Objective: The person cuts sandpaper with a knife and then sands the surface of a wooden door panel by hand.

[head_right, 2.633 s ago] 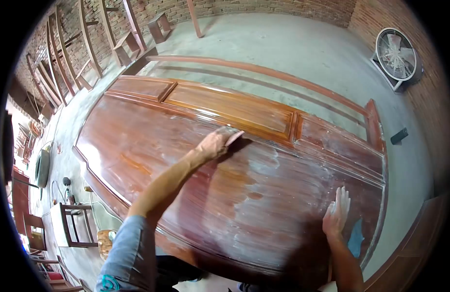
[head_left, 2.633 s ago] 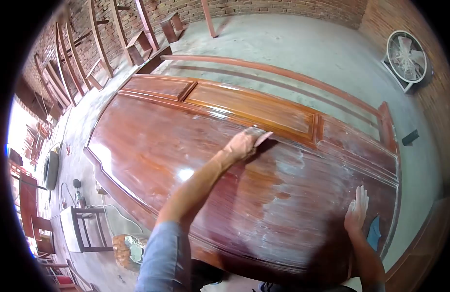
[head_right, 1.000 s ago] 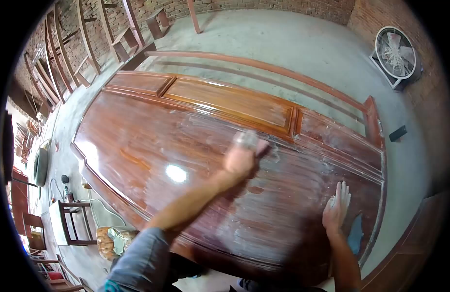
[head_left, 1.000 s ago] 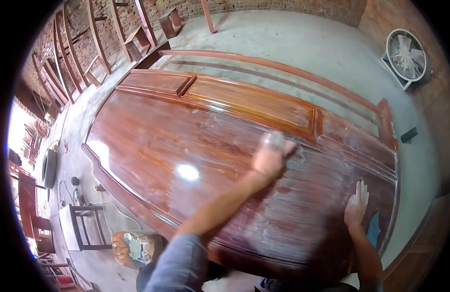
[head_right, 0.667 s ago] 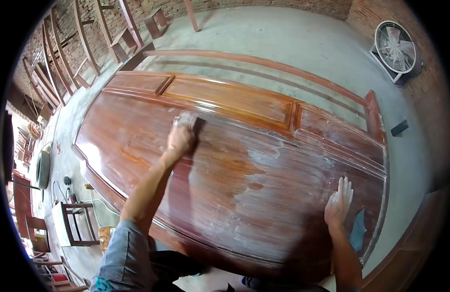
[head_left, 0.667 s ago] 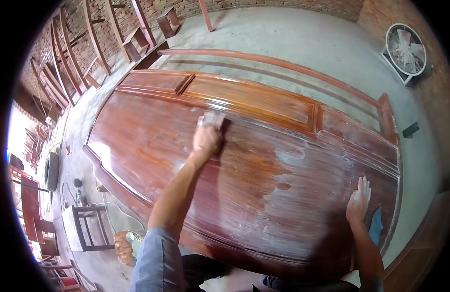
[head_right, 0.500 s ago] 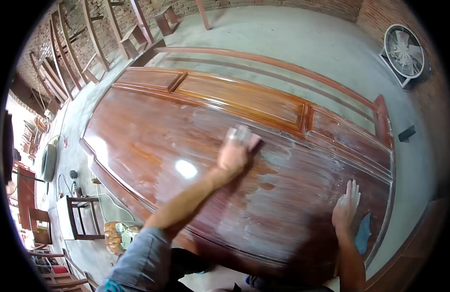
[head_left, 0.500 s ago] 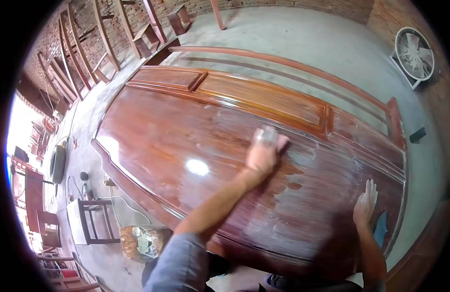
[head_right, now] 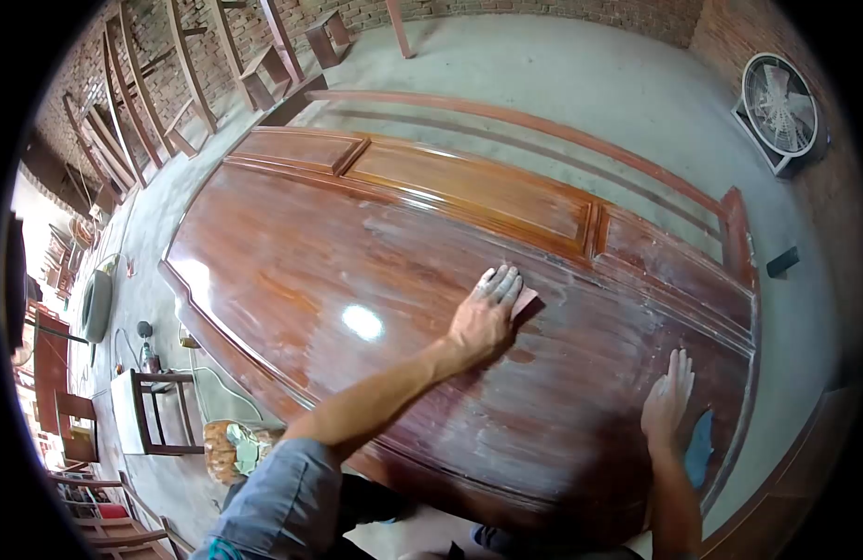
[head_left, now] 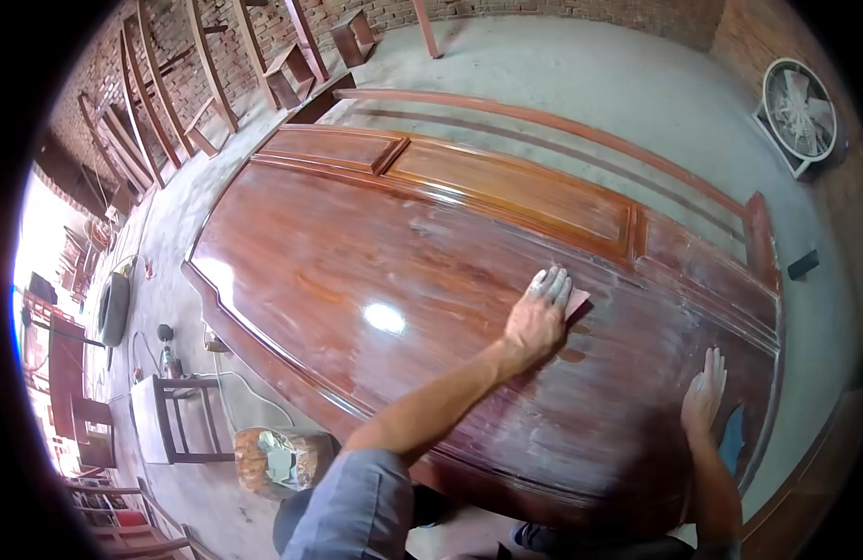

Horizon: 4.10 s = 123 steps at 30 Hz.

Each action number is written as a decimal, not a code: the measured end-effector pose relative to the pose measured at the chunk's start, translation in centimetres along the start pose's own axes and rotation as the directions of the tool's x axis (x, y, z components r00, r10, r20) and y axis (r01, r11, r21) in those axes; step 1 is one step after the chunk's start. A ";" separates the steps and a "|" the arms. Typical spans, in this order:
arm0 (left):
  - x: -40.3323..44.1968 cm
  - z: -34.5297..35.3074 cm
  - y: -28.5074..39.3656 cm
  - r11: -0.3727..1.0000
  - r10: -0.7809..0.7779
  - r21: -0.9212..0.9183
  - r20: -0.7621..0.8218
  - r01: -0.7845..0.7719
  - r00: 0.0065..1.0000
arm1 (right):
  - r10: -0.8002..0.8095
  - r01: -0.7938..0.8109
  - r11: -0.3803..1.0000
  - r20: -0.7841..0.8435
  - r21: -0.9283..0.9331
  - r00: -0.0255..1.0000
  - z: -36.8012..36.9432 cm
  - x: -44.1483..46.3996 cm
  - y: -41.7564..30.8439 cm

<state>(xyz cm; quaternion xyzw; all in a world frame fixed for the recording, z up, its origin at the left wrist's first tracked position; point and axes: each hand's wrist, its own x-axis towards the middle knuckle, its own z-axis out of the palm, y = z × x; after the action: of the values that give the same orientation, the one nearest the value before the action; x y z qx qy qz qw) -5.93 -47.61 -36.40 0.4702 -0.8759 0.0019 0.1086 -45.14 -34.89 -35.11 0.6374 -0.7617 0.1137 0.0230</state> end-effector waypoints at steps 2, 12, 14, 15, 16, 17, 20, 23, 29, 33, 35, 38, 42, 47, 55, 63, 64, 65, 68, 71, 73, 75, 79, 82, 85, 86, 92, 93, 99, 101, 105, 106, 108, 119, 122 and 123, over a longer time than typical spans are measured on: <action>-0.7 -5.2 -4.5 0.992 0.004 0.124 0.263 -0.037 0.965 | -0.014 0.014 1.000 -0.009 -0.003 1.000 -0.1 -0.1 0.3; -0.8 -1.0 1.2 0.984 -0.044 0.178 0.097 0.026 0.994 | -0.017 0.016 1.000 -0.069 -0.016 0.997 0.7 -0.1 0.3; -1.1 -1.7 -1.1 0.985 0.040 0.161 0.164 -0.067 0.986 | -0.051 0.050 0.999 -0.079 -0.009 0.996 0.9 0.0 1.0; -1.5 -4.9 -2.8 0.959 -0.052 0.280 0.340 -0.048 0.939 | -0.055 0.055 0.998 -0.080 -0.001 0.995 1.0 -0.5 1.4; -3.4 -1.1 -8.2 0.925 -0.096 0.380 0.186 0.018 0.978 | -0.048 0.047 0.999 -0.105 -0.011 0.993 1.2 -0.6 1.3; -4.0 -6.5 -10.3 0.958 -0.249 0.195 0.218 0.208 0.943 | -0.040 0.038 0.999 -0.121 -0.020 0.992 1.2 -0.6 1.1; -7.2 -2.3 -20.6 0.892 -0.438 0.123 -0.004 0.435 0.899 | -0.003 -0.004 0.998 -0.121 -0.055 0.993 1.5 -0.3 0.5; -3.8 -3.6 -4.9 0.941 -0.252 0.260 0.115 0.216 0.961 | -0.011 0.005 0.999 -0.113 -0.049 0.994 1.6 -0.2 0.8; -4.2 -3.4 -6.7 0.928 -0.135 0.369 0.220 0.046 0.966 | -0.008 0.004 0.999 -0.114 -0.040 0.993 2.0 -0.8 1.8; -8.3 -3.1 -18.7 0.851 -0.502 0.269 0.166 0.451 0.849 | 0.015 -0.022 0.998 -0.114 -0.061 0.993 1.8 -0.2 1.2; -7.6 -2.1 -11.6 0.821 -0.351 0.480 0.001 0.308 0.936 | 0.029 -0.036 0.998 -0.102 -0.059 0.994 1.8 -0.5 1.2; -5.8 -2.6 -4.6 0.943 -0.165 0.299 0.046 0.144 0.985 | 0.027 -0.031 0.998 -0.094 -0.049 0.995 2.0 0.0 1.6; -6.2 -1.1 -8.2 0.986 -0.074 0.155 0.078 0.061 0.994 | 0.040 -0.046 0.997 -0.087 -0.065 0.995 2.0 -0.2 1.8; -9.3 -4.3 -15.8 0.903 -0.337 0.235 -0.132 0.359 0.932 | 0.025 -0.030 0.998 -0.094 -0.051 0.995 1.6 -0.3 1.1; -6.0 0.2 -3.8 0.959 -0.065 0.281 0.149 0.021 0.987 | 0.006 -0.010 0.999 -0.094 -0.046 0.996 2.0 -0.1 2.2; -6.3 -4.4 -1.1 0.897 -0.271 0.403 0.172 0.183 0.947 | 0.029 -0.037 0.997 -0.121 -0.064 0.992 1.9 0.0 1.4; -5.9 -1.8 3.9 0.909 -0.153 0.411 0.172 0.070 0.973 | 0.030 -0.037 0.998 -0.119 -0.060 0.992 1.9 -0.1 1.4; -4.7 -1.2 5.5 0.978 -0.109 0.192 0.172 0.075 0.979 | 0.027 -0.034 0.998 -0.119 -0.053 0.993 2.1 -0.3 1.4; -5.9 -4.3 1.9 0.999 -0.008 0.044 0.189 0.000 0.982 | 0.015 -0.021 0.999 -0.116 -0.049 0.993 2.3 -0.2 2.1; -9.3 -6.2 -9.8 0.914 -0.335 0.298 0.172 0.276 0.926 | 0.035 -0.041 0.998 -0.113 -0.052 0.993 1.9 -0.4 1.3; -9.4 -7.2 -11.3 0.799 -0.505 0.470 0.189 0.374 0.842 | 0.049 -0.056 0.997 -0.106 -0.061 0.993 1.4 -0.3 0.7; -7.9 -4.0 -7.4 0.818 -0.464 0.444 0.138 0.364 0.875 | 0.047 -0.054 0.996 -0.099 -0.069 0.994 1.8 -0.4 1.3; -4.7 0.8 8.1 0.994 -0.106 -0.038 -0.065 0.103 0.992 | 0.041 -0.046 0.998 -0.099 -0.052 0.994 2.0 -0.2 1.5; -6.6 -3.4 0.9 0.952 -0.151 0.304 0.362 0.037 0.920 | 0.013 -0.015 1.000 -0.127 -0.018 0.992 2.6 -0.5 2.3; -10.9 -6.3 -11.6 0.874 -0.408 0.404 0.310 0.270 0.859 | 0.052 -0.056 0.998 -0.114 -0.034 0.992 1.8 -0.3 1.2; -10.6 -6.4 -11.4 0.864 -0.490 0.306 0.339 0.399 0.803 | 0.051 -0.057 0.997 -0.120 -0.043 0.991 2.0 -0.3 1.3; -7.5 -0.9 6.3 0.986 -0.112 0.138 0.158 0.090 0.981 | 0.042 -0.048 0.997 -0.113 -0.054 0.993 2.2 -0.2 1.6; -7.8 -1.2 5.1 0.985 -0.018 0.172 0.119 -0.003 0.993 | 0.033 -0.038 0.998 -0.112 -0.049 0.993 2.4 0.1 1.9; -13.2 -8.1 -11.4 0.904 -0.419 0.147 0.116 0.401 0.901 | 0.039 -0.046 0.997 -0.120 -0.059 0.992 2.1 -0.5 1.3; -13.4 -4.0 -10.8 0.886 -0.440 0.182 0.035 0.427 0.897 | 0.031 -0.041 0.996 -0.126 -0.076 0.992 2.2 -0.2 1.4; -10.4 -1.0 6.7 0.978 0.030 0.203 0.103 -0.050 0.994 | 0.038 -0.045 0.997 -0.121 -0.060 0.992 2.1 -0.5 1.3; -9.8 -0.6 6.7 0.982 -0.033 -0.187 0.026 0.038 0.999 | 0.043 -0.050 0.997 -0.118 -0.054 0.992 2.2 -0.3 1.4; -11.4 -1.5 1.7 0.995 0.089 -0.049 0.038 -0.087 0.995 | 0.033 -0.040 0.998 -0.129 -0.057 0.991 2.0 -0.3 1.9; -11.9 -3.2 7.1 0.978 0.058 0.189 0.179 -0.092 0.982 | 0.021 -0.030 0.998 -0.151 -0.058 0.988 2.0 -0.1 1.5; -14.6 -1.5 0.1 0.964 0.125 0.219 0.134 -0.152 0.983 | 0.023 -0.031 0.998 -0.139 -0.059 0.990 2.6 -0.2 1.9; -15.1 -5.0 -2.4 0.987 -0.052 0.159 0.266 0.009 0.963 | 0.023 -0.032 0.998 -0.145 -0.061 0.989 2.4 -0.1 1.8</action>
<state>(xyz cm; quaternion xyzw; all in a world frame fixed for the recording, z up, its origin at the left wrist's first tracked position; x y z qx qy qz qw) 5.06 -36.01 -34.62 0.4866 -0.8722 0.0049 -0.0484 -46.58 -34.97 -37.72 0.6160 -0.7699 0.1358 0.0965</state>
